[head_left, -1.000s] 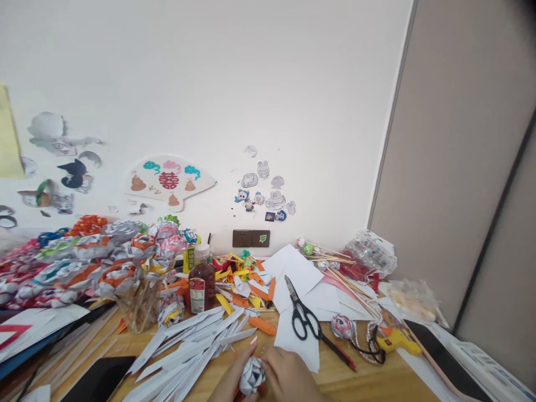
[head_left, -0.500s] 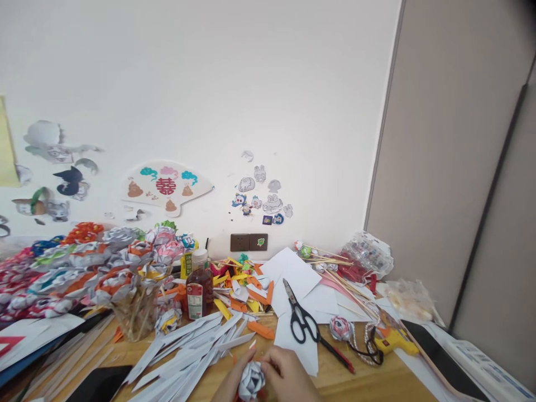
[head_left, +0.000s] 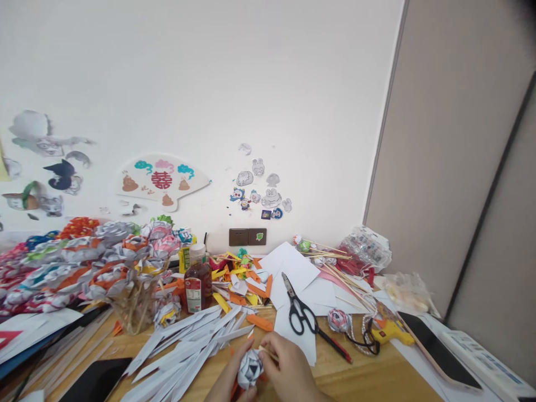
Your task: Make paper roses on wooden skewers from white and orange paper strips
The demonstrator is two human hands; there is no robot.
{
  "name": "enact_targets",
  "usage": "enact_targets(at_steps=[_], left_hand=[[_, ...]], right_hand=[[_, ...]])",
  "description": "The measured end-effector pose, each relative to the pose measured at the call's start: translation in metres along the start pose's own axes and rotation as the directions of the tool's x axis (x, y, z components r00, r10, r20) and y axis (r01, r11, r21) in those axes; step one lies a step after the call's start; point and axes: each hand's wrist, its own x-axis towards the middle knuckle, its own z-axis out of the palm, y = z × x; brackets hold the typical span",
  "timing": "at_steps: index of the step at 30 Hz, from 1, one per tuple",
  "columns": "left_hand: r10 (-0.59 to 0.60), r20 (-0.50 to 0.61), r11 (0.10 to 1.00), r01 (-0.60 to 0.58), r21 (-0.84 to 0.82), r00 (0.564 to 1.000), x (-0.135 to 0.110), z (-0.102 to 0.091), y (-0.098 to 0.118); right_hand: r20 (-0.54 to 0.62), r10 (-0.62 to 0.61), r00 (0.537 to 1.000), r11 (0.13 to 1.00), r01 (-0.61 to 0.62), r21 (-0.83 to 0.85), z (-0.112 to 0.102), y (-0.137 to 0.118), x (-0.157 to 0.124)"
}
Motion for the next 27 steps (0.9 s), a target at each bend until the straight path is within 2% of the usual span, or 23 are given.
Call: enact_targets(at_steps=[4, 10, 18, 27], left_hand=[[0.005, -0.019, 1.0, -0.005, 0.017, 1.0, -0.0015, -0.0008, 0.0045], [0.021, -0.009, 0.999, -0.02, 0.025, 1.0, -0.0008, 0.0001, 0.0029], [0.008, -0.023, 1.0, -0.007, 0.026, 1.0, -0.0023, 0.0013, 0.0015], [0.013, -0.022, 0.999, -0.012, 0.053, 1.0, -0.0022, 0.0001, 0.0038]], right_hand=[[-0.059, 0.022, 0.998, 0.999, -0.024, -0.038, -0.0021, -0.0031, -0.0023], [-0.101, -0.017, 0.995, 0.996, 0.008, -0.087, 0.0009, -0.0009, -0.0015], [-0.101, -0.062, 0.993, 0.994, 0.053, -0.094, 0.0036, 0.0005, -0.0041], [-0.082, -0.056, 0.995, 0.991, 0.045, -0.128, 0.0048, -0.0001, -0.0044]])
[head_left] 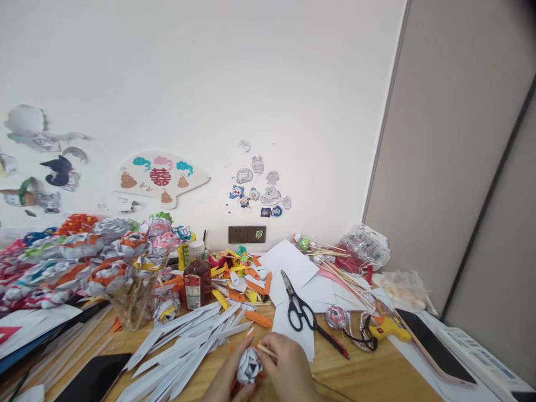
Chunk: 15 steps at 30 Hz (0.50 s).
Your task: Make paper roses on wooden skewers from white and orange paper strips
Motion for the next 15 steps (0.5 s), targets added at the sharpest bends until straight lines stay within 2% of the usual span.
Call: enact_targets(at_steps=[5, 15], left_hand=[[0.001, -0.008, 1.0, -0.001, 0.021, 1.0, 0.0015, -0.0002, 0.0005], [-0.033, -0.003, 0.998, 0.033, 0.059, 0.999, 0.001, -0.0025, 0.0062]], right_hand=[[-0.005, -0.022, 1.0, 0.999, 0.022, -0.044, 0.0016, 0.0002, -0.0017], [-0.041, -0.155, 0.987, 0.963, 0.142, -0.228, 0.009, 0.0058, -0.0005]])
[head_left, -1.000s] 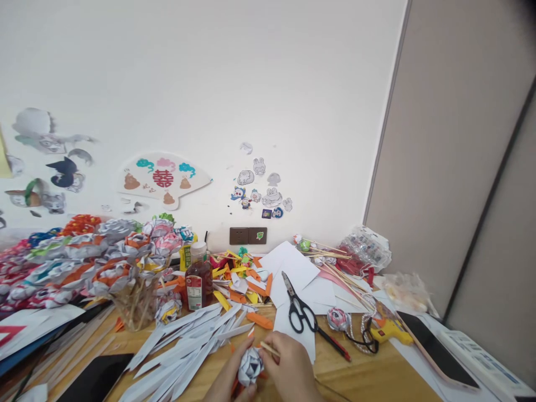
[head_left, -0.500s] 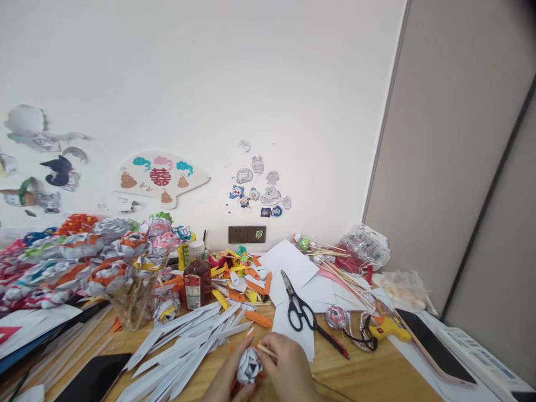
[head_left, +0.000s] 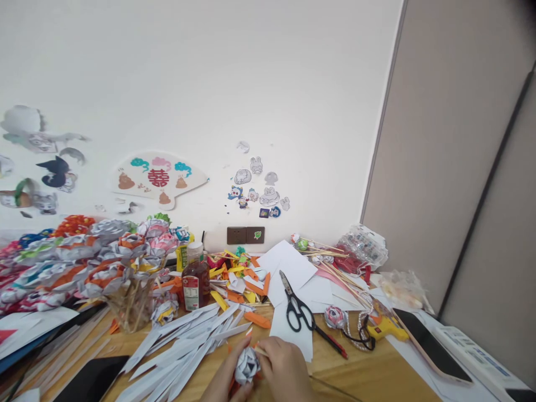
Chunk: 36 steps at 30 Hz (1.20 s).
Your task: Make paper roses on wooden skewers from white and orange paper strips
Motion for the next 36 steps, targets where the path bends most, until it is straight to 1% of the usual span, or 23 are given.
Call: enact_targets(at_steps=[3, 9, 13, 17, 20, 23, 27, 30, 32, 36], left_hand=[[-0.006, -0.004, 1.0, 0.006, -0.012, 1.0, 0.0, 0.001, -0.001], [-0.002, -0.047, 0.998, -0.001, -0.065, 0.999, 0.002, 0.002, -0.003], [0.003, -0.028, 0.997, -0.005, -0.079, 1.0, 0.003, 0.001, -0.002], [-0.014, -0.024, 0.997, 0.012, -0.083, 1.0, 0.002, 0.001, -0.001], [-0.021, -0.003, 0.995, 0.02, -0.102, 1.0, 0.001, 0.0, 0.002], [-0.034, -0.007, 0.986, 0.032, -0.166, 0.999, 0.002, 0.0, 0.008], [-0.081, -0.043, 0.956, 0.066, -0.286, 0.996, 0.002, -0.001, 0.019], [-0.089, -0.073, 0.937, 0.059, -0.345, 0.993, 0.002, -0.003, 0.025], [-0.085, -0.085, 0.932, 0.049, -0.359, 0.993, 0.002, -0.006, 0.031], [-0.071, -0.023, 0.946, 0.06, -0.319, 0.997, 0.004, -0.01, 0.043]], right_hand=[[0.01, -0.01, 1.0, 1.0, 0.01, 0.0, -0.001, 0.0, 0.0], [0.06, -0.011, 0.998, 1.0, 0.012, -0.003, -0.003, 0.0, 0.0], [0.079, -0.027, 0.996, 1.0, 0.028, -0.011, -0.001, 0.002, 0.001], [0.13, -0.007, 0.991, 0.999, 0.011, -0.031, -0.003, 0.0, 0.001], [0.151, -0.022, 0.988, 1.0, 0.02, 0.016, -0.009, -0.004, 0.002], [0.116, -0.036, 0.993, 0.992, 0.022, 0.124, -0.017, -0.005, 0.002], [-0.014, -0.006, 1.0, 0.972, 0.009, 0.233, -0.028, -0.001, 0.005], [-0.083, 0.009, 0.996, 0.974, 0.01, 0.224, -0.031, 0.001, 0.006], [-0.097, -0.004, 0.995, 0.981, 0.022, 0.192, -0.031, 0.001, 0.006], [-0.075, -0.071, 0.995, 0.989, 0.08, 0.124, -0.025, -0.003, 0.003]])
